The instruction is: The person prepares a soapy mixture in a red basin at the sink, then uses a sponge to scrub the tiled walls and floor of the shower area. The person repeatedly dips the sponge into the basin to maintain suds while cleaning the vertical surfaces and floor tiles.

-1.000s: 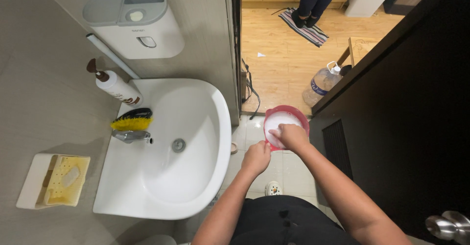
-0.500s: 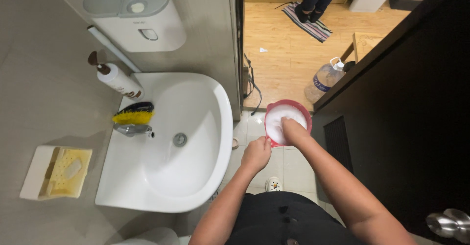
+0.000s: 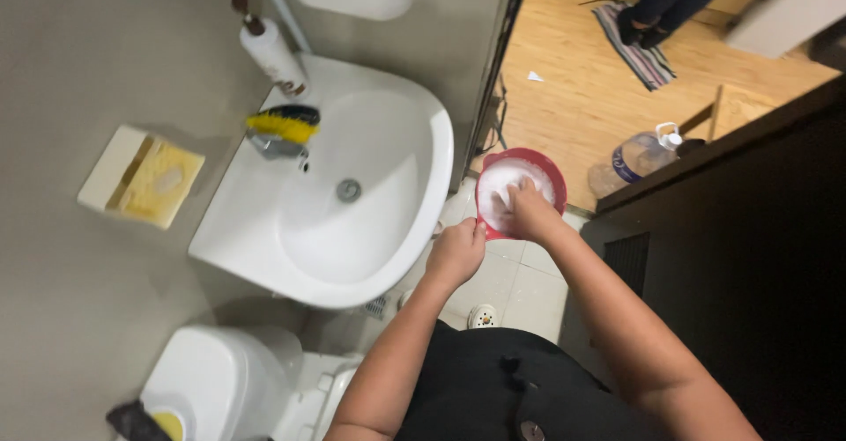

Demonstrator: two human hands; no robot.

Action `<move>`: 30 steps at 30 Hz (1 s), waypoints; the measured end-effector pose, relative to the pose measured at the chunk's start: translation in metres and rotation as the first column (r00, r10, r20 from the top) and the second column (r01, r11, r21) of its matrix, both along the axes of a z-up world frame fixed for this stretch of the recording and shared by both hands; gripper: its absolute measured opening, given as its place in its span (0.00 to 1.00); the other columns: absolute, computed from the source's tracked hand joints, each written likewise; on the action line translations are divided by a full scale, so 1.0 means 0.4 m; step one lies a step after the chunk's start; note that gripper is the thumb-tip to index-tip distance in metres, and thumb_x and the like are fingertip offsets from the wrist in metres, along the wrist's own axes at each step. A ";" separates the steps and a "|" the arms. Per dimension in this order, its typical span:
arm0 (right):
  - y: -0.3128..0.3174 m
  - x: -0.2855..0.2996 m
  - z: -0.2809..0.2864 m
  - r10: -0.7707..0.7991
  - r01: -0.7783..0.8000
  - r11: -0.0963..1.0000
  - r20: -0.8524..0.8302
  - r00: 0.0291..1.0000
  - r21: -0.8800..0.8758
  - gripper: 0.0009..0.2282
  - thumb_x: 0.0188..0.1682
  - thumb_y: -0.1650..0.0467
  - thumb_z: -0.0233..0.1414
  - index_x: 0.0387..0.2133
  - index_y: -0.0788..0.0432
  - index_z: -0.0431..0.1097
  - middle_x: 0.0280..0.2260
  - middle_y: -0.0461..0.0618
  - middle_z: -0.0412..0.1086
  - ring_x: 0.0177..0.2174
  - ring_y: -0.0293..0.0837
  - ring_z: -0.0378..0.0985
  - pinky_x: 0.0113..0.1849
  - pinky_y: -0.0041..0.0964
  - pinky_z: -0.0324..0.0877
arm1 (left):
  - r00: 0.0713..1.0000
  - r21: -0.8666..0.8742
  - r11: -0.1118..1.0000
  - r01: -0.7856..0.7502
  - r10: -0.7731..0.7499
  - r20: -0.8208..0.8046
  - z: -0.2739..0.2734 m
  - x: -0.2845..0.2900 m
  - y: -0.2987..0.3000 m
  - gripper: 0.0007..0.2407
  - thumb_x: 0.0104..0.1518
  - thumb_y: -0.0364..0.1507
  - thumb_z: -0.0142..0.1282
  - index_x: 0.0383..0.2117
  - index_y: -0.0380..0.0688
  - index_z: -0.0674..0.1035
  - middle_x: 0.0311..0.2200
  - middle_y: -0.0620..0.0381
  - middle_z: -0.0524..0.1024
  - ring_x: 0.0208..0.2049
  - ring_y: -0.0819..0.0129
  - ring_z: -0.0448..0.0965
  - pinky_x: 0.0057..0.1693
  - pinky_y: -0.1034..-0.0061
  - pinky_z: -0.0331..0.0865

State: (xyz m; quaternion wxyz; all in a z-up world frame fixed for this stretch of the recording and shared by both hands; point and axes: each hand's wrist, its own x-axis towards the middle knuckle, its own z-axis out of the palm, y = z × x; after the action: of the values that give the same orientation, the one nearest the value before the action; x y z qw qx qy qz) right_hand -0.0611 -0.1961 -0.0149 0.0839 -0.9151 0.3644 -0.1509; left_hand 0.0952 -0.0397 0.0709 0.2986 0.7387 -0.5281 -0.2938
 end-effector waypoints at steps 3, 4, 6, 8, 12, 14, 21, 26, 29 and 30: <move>-0.062 -0.009 -0.148 0.098 -0.098 0.995 0.034 0.995 0.024 0.25 0.30 0.72 0.54 0.46 0.72 0.72 0.38 0.77 0.72 0.32 0.67 0.79 0.33 0.51 0.75 | 0.999 0.032 0.998 -0.050 0.050 -0.016 0.000 -0.011 0.024 0.16 0.65 0.38 0.44 0.31 0.37 0.79 0.30 0.35 0.80 0.36 0.37 0.80 0.46 0.48 0.71; -0.045 0.005 -0.112 0.112 -0.112 0.993 0.033 0.993 0.026 0.25 0.30 0.72 0.54 0.46 0.72 0.72 0.38 0.77 0.72 0.32 0.67 0.79 0.33 0.51 0.75 | 0.998 0.034 0.997 -0.064 0.064 -0.017 -0.013 -0.015 0.031 0.16 0.65 0.38 0.44 0.31 0.37 0.79 0.30 0.35 0.80 0.36 0.37 0.80 0.46 0.48 0.71; -0.009 0.028 -0.035 0.037 -0.027 0.970 -0.039 0.999 0.240 0.12 0.51 0.68 0.50 0.43 0.61 0.76 0.34 0.66 0.76 0.35 0.64 0.80 0.40 0.55 0.74 | 0.993 0.022 0.993 -0.115 0.116 -0.016 -0.035 -0.023 0.045 0.16 0.64 0.38 0.44 0.31 0.37 0.79 0.31 0.35 0.80 0.37 0.36 0.80 0.46 0.48 0.71; 0.039 0.044 0.059 0.011 0.025 0.969 -0.144 0.990 0.248 0.13 0.52 0.64 0.48 0.42 0.57 0.77 0.33 0.64 0.77 0.34 0.63 0.80 0.39 0.55 0.74 | 0.990 0.032 0.990 -0.139 0.140 -0.012 -0.042 -0.034 0.060 0.17 0.64 0.39 0.44 0.31 0.37 0.79 0.32 0.35 0.80 0.37 0.36 0.80 0.47 0.48 0.71; 0.099 0.039 0.147 -0.044 0.121 0.964 -0.308 0.950 0.236 0.23 0.51 0.50 0.44 0.39 0.52 0.78 0.30 0.61 0.77 0.31 0.61 0.81 0.35 0.54 0.75 | 0.983 0.081 0.981 -0.178 0.181 -0.031 -0.041 -0.057 0.087 0.17 0.64 0.39 0.43 0.31 0.38 0.79 0.32 0.36 0.80 0.38 0.36 0.79 0.47 0.47 0.71; 0.091 0.019 0.116 -0.055 0.121 0.962 -0.259 0.964 0.246 0.24 0.54 0.50 0.42 0.36 0.53 0.79 0.30 0.62 0.78 0.32 0.61 0.80 0.37 0.55 0.74 | 0.983 0.062 0.982 -0.179 0.181 -0.015 -0.062 -0.070 0.087 0.17 0.65 0.39 0.43 0.31 0.37 0.79 0.32 0.36 0.80 0.38 0.36 0.79 0.47 0.47 0.71; 0.108 -0.032 0.105 0.083 -0.079 0.992 0.040 0.996 -0.094 0.15 0.45 0.58 0.51 0.29 0.50 0.84 0.42 0.69 0.72 0.45 0.69 0.71 0.40 0.58 0.68 | 0.989 0.083 0.986 -0.148 0.148 0.000 -0.087 -0.099 0.084 0.17 0.64 0.39 0.44 0.32 0.38 0.80 0.34 0.35 0.80 0.39 0.36 0.79 0.48 0.47 0.70; 0.063 -0.068 -0.065 0.028 -0.018 0.987 -0.065 0.997 0.160 0.12 0.46 0.63 0.54 0.33 0.58 0.80 0.40 0.61 0.71 0.45 0.60 0.71 0.45 0.51 0.67 | 0.998 0.099 0.993 -0.067 0.067 0.003 -0.083 -0.090 0.071 0.17 0.64 0.39 0.44 0.33 0.37 0.80 0.33 0.34 0.80 0.39 0.36 0.79 0.48 0.48 0.71; 0.056 -0.096 -0.135 0.093 -0.081 0.981 -0.063 0.994 0.177 0.09 0.45 0.67 0.55 0.32 0.59 0.79 0.37 0.59 0.74 0.42 0.59 0.75 0.46 0.49 0.70 | 1.000 0.123 0.992 0.003 -0.005 0.024 -0.072 -0.085 0.061 0.17 0.64 0.39 0.43 0.33 0.37 0.80 0.33 0.34 0.80 0.39 0.36 0.80 0.49 0.48 0.71; 0.062 -0.102 -0.145 0.107 -0.088 0.975 -0.085 0.991 0.202 0.07 0.46 0.69 0.54 0.30 0.59 0.79 0.37 0.59 0.76 0.41 0.58 0.77 0.45 0.48 0.72 | 0.999 0.145 0.989 0.025 -0.030 0.027 -0.069 -0.082 0.060 0.17 0.64 0.39 0.43 0.34 0.37 0.80 0.33 0.34 0.80 0.39 0.37 0.80 0.49 0.48 0.71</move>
State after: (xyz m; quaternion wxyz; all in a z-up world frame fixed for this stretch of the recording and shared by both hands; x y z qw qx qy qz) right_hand -0.1020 -0.1712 -0.0728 0.1642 -0.9252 0.3357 -0.0656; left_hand 0.0626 -0.0157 0.0431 0.2324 0.7553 -0.5199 -0.3245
